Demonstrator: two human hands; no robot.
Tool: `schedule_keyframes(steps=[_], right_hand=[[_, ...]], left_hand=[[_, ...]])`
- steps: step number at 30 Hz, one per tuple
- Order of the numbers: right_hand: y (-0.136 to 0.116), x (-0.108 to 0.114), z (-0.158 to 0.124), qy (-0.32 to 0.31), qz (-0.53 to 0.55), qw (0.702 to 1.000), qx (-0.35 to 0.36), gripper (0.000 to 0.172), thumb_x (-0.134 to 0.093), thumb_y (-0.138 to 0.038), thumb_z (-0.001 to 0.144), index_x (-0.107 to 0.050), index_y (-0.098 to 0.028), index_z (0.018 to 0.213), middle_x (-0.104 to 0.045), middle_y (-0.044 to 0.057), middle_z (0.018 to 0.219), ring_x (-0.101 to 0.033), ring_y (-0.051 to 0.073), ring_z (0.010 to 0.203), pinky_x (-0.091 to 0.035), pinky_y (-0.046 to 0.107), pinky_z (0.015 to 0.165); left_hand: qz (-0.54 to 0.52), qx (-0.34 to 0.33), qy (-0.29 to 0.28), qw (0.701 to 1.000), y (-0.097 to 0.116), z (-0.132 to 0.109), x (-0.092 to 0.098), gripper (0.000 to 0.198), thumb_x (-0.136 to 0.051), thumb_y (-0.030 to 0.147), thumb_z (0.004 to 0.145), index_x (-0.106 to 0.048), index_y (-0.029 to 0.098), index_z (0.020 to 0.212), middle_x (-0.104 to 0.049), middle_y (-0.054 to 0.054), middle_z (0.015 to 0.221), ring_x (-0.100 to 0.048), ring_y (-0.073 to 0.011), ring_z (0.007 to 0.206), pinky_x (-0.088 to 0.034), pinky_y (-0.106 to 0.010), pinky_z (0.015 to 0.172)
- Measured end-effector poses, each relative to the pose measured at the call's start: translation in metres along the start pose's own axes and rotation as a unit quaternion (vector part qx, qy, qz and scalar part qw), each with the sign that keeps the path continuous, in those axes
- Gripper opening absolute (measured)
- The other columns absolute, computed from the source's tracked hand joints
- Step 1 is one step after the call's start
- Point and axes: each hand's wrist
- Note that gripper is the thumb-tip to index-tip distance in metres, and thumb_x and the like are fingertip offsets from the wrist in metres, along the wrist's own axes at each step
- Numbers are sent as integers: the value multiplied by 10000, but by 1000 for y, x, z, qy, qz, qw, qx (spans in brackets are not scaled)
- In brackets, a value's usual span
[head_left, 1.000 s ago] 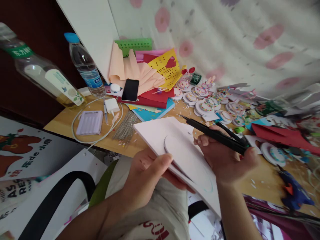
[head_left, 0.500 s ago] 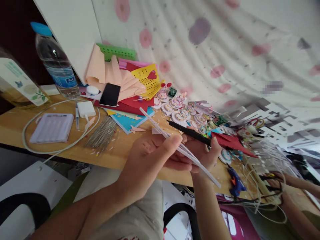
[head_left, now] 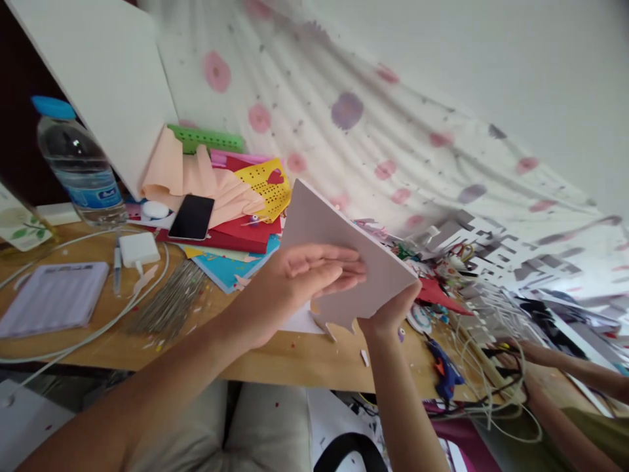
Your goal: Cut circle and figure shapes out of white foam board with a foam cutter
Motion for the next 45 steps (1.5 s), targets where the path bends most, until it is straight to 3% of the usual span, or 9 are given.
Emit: schedule_keyframes(steps=[7,11,14,18,22,30,34,39,45], right_hand=[[1,-3,0,-82,-63,994,33,463,-355,-605,847,-636,-254,957,-576,35,658,-580,236,604,-478,351,541],[5,-7,-24,-188,-13,982,-17,532,-437,-661,805,-613,-248,1090,-526,19,678,-519,199,521,-440,338,492],[18,3,-49,-237,-20,971,-5,606,-574,-706,729,-609,-243,1119,-498,3,711,-490,171,533,-401,313,485],[36,20,-72,-246,-80,966,20,660,-657,-712,681,-606,-250,1149,-539,31,845,-495,158,591,-378,304,507],[34,26,-74,-222,-67,972,-28,712,-641,-805,607,-652,-233,1031,-513,17,758,-472,151,526,-335,297,437],[0,45,-77,-90,-22,996,-15,213,-637,-478,788,-655,-270,832,-408,-50,494,-338,106,324,-229,296,372],[-10,58,-83,-88,-31,995,-41,356,-581,-493,827,-698,-262,1073,-472,-3,476,-422,162,370,-286,323,352],[11,68,-80,-154,1,977,-148,455,-589,-538,830,-627,-267,1193,-707,104,893,-612,202,585,-419,310,409],[50,53,-61,-169,13,973,-154,198,-642,-407,847,-595,-281,992,-556,-44,607,-477,122,485,-371,232,419]], left_hand=[[50,12,4,999,-10,-2,6,192,-646,280,882,-701,163,1024,-739,-83,1071,-684,-227,1044,-525,-373,994],[115,71,25,991,-4,-41,14,361,-631,515,852,-716,210,1026,-724,-84,1082,-671,-274,1048,-555,-399,922],[138,104,132,976,-5,-92,25,547,-708,624,718,-705,250,1118,-720,-101,1133,-636,-347,1114,-558,-428,891],[183,178,321,912,-11,-154,34,427,-791,483,685,-730,243,1034,-755,-75,1032,-656,-348,1064,-548,-439,889],[183,184,379,888,-14,-180,42,348,-808,416,694,-743,206,963,-762,-52,975,-679,-284,964,-542,-380,873],[155,175,269,934,-37,-173,73,316,-774,395,752,-746,165,967,-765,-91,955,-687,-264,887,-520,-350,820],[121,200,245,941,-57,-162,89,312,-779,398,739,-745,163,942,-766,-80,904,-688,-238,817,-516,-320,748],[89,282,259,920,-61,-134,109,304,-843,353,585,-736,145,780,-735,-45,724,-648,-182,666,-499,-278,652],[227,262,280,895,-50,-93,125,194,-738,319,685,-688,157,780,-709,-28,760,-640,-200,735,-485,-300,677]])
Point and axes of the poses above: each hand's wrist, its own z-axis towards the middle knuckle, its own x-axis out of the back of the hand, y = z × x
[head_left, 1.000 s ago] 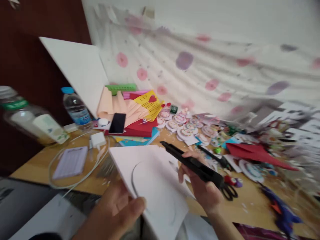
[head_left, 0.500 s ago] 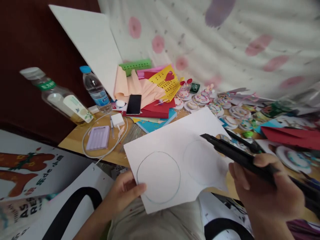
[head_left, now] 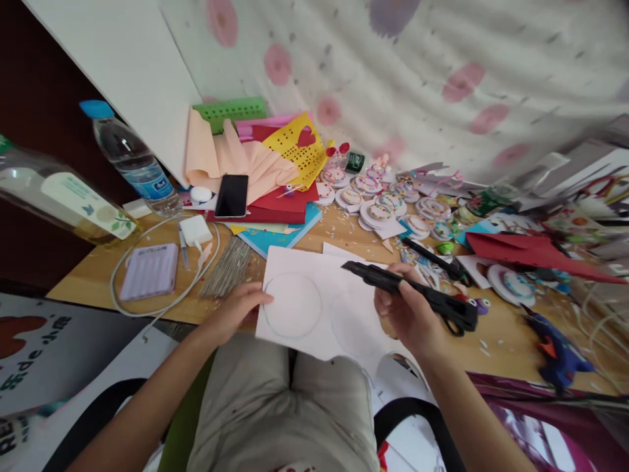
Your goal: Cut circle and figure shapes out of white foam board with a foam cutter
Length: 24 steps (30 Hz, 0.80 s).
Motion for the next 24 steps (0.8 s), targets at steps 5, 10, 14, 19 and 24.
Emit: schedule_keyframes(steps=[5,10,14,19,24], right_hand=[[8,-15,31,-77,-17,996,-51,391,-632,-425,865,-544,-269,1213,-686,74,1021,-630,181,767,-483,299,565],[23,-28,51,-76,-5,997,-11,376,-738,-342,786,-600,-299,1133,-630,-5,863,-569,142,707,-461,293,615],[46,-37,54,-32,6,999,8,166,-682,-367,837,-646,-298,984,-543,-40,687,-467,116,582,-356,257,528],[64,-38,49,-10,-50,999,-7,180,-626,-357,872,-648,-277,1031,-531,-29,685,-462,125,574,-331,272,527],[57,-34,49,-22,-192,981,4,109,-638,-326,838,-638,-252,919,-575,-1,756,-510,138,631,-388,273,547]], left_hand=[[100,-113,51,987,2,19,-4,409,-707,444,768,-628,148,1038,-700,-64,965,-636,-240,929,-481,-313,783],[118,-149,11,982,-7,19,0,454,-659,435,820,-583,169,1180,-678,-91,1115,-616,-272,1036,-488,-334,846],[116,-131,18,984,-8,18,0,408,-665,425,816,-599,179,1135,-688,-76,1082,-625,-262,1005,-486,-311,817],[181,-80,67,978,0,25,-5,316,-635,481,825,-636,180,920,-677,-37,841,-625,-226,800,-454,-288,665],[290,-64,94,950,-5,27,-6,322,-567,502,866,-609,191,795,-586,-5,682,-559,-189,655,-391,-280,577]])
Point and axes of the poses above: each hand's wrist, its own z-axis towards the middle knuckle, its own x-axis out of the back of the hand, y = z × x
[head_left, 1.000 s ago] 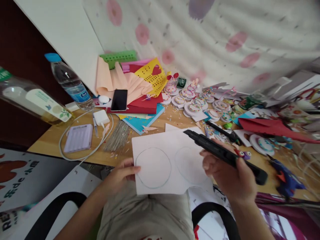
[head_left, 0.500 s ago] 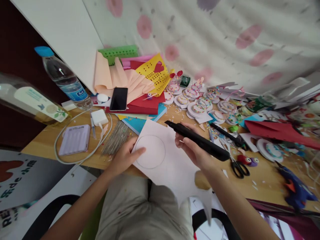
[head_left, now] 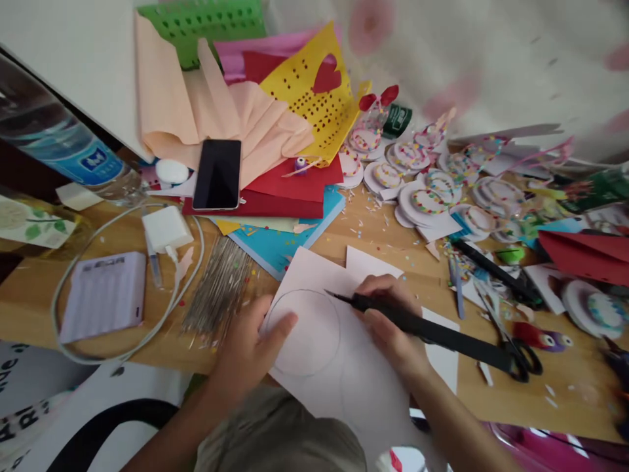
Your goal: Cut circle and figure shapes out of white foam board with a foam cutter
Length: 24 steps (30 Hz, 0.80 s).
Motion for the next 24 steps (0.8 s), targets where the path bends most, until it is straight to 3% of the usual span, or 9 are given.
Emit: schedule_keyframes(steps=[7,11,16,24], right_hand=[[-21,-13,8,-58,-88,994,20,184,-629,-178,721,-607,-246,890,-585,-14,672,-532,133,527,-383,252,442],[-23,-22,14,-40,-82,996,19,229,-602,-142,676,-624,-235,884,-570,-15,641,-502,117,486,-357,247,422],[-22,-23,16,-24,-76,997,-13,235,-593,-145,667,-637,-233,880,-548,-19,621,-506,118,487,-343,245,421],[-27,-25,21,-14,-141,989,-52,137,-609,-165,694,-588,-239,807,-567,-36,617,-533,99,479,-385,209,423]], left_hand=[[35,4,3,999,-9,-12,-10,292,-542,482,880,-590,213,776,-619,3,657,-598,-173,622,-441,-252,543],[68,7,28,997,-9,-15,-11,288,-569,499,861,-612,225,783,-646,-4,678,-620,-177,627,-472,-244,531],[58,-12,-14,998,-10,-14,-9,207,-557,422,892,-638,232,884,-680,6,729,-643,-161,656,-501,-235,571],[54,17,13,998,-7,-14,-11,253,-577,465,867,-621,234,774,-638,28,640,-609,-149,583,-476,-233,528]])
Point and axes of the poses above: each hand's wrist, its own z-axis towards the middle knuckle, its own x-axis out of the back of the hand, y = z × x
